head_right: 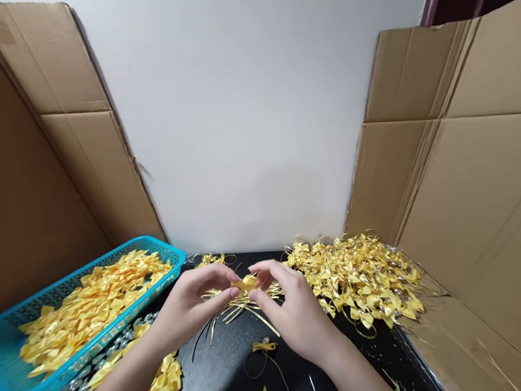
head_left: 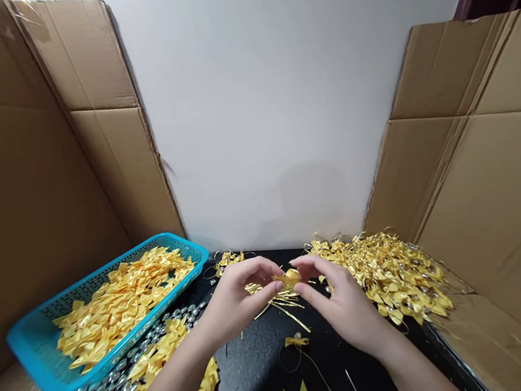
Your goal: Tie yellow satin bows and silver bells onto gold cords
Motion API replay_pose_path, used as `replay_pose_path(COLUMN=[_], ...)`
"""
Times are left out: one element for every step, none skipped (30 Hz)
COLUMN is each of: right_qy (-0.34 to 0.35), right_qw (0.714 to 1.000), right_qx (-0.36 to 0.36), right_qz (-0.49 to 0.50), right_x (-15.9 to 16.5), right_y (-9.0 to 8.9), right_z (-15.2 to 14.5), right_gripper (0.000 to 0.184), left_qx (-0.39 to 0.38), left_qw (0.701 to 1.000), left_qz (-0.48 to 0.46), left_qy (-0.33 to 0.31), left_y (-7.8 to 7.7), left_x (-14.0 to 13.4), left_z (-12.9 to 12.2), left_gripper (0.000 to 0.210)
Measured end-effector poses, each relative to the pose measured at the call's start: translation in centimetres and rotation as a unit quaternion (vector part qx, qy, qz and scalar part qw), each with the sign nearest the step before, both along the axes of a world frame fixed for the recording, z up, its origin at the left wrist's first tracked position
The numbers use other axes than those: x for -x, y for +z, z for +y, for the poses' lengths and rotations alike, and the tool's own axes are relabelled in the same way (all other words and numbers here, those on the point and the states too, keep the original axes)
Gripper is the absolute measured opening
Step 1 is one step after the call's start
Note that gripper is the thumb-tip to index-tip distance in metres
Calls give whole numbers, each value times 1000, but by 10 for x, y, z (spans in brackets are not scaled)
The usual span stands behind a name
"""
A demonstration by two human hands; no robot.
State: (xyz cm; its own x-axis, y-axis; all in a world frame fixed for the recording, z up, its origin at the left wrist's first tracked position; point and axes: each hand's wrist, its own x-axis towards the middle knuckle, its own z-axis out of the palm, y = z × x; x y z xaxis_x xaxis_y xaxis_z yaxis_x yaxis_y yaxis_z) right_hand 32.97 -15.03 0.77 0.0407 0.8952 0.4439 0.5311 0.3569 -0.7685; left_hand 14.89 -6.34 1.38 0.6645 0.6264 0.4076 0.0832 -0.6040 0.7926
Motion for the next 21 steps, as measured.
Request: replay_pose_path(right_qy=[-2, 5, 17, 27, 30, 26, 15, 1, -12, -22, -31, -37, -41, -43, -45, -47, -48, -49, -47, -43, -36], right_qw=[1000, 999, 998, 997, 996, 994, 993, 992, 991, 990, 989, 988, 986, 984, 982, 980, 979, 980, 981, 983, 986], right_qx=[-18, -34, -47, -56, -63, -66, -68, -68, -68, -68, -70, -73, -77, -80, -82, -80, -77, -71, -63, -52, -39], right_qz=[-5, -14, -28, -45, -62, -78, -93, -105, -114, -119, -124, -130, -139, -151, -163, -173, -180, -182, -178, -170, -158], right_x=[0, 0, 1, 2, 3, 4, 5, 5, 6, 6, 6, 6, 6, 6, 6, 6, 6, 7, 7, 7, 8], right_y=[0, 0, 0, 0, 0, 0, 0, -1, -2, -2, -3, -4, -4, -4, -4, -4, -4, -4, -3, -2, -1], right_z=[-1, -2, -3, -4, -4, -4, -4, -4, -5, -5, -5, -5, -5, -5, -5, -5, -5, -5, -5, -6, -6], right_gripper=[21, 22, 18, 13, 9, 8, 8, 8, 8, 9, 9, 10, 10, 11, 11, 11, 10, 9, 9, 8, 8], left_qx=[7, 9, 7, -2, -15, -31, -48, -64, -79, -92, -102, -111, -119, -126, -133, -140, -146, -153, -158, -161, -162], left_qw=[1000, 1000, 1000, 1000, 1000, 999, 999, 998, 996, 995, 994, 993, 991, 990, 989, 988, 987, 986, 985, 984, 984], left_qz=[-3, -4, -1, 3, 8, 13, 18, 20, 21, 22, 23, 26, 29, 33, 36, 39, 42, 43, 44, 44, 44], left_qy=[9, 14, 15, 14, 13, 12, 12, 14, 19, 25, 32, 40, 46, 51, 53, 54, 53, 52, 52, 54, 56], left_y=[0, 1, 1, 2, 3, 5, 6, 7, 7, 8, 8, 8, 8, 8, 7, 7, 7, 8, 8, 9, 10], left_x=[1, 2, 2, 3, 3, 3, 3, 3, 3, 3, 3, 3, 3, 3, 3, 3, 3, 3, 3, 2, 2], left_z=[-1, -3, -4, -6, -8, -10, -12, -13, -15, -16, -17, -18, -18, -19, -20, -21, -22, -23, -24, -25, -26], left_gripper=[15, 15, 15, 14, 13, 12, 11, 11, 11, 12, 12, 13, 13, 13, 13, 13, 13, 13, 13, 13, 12])
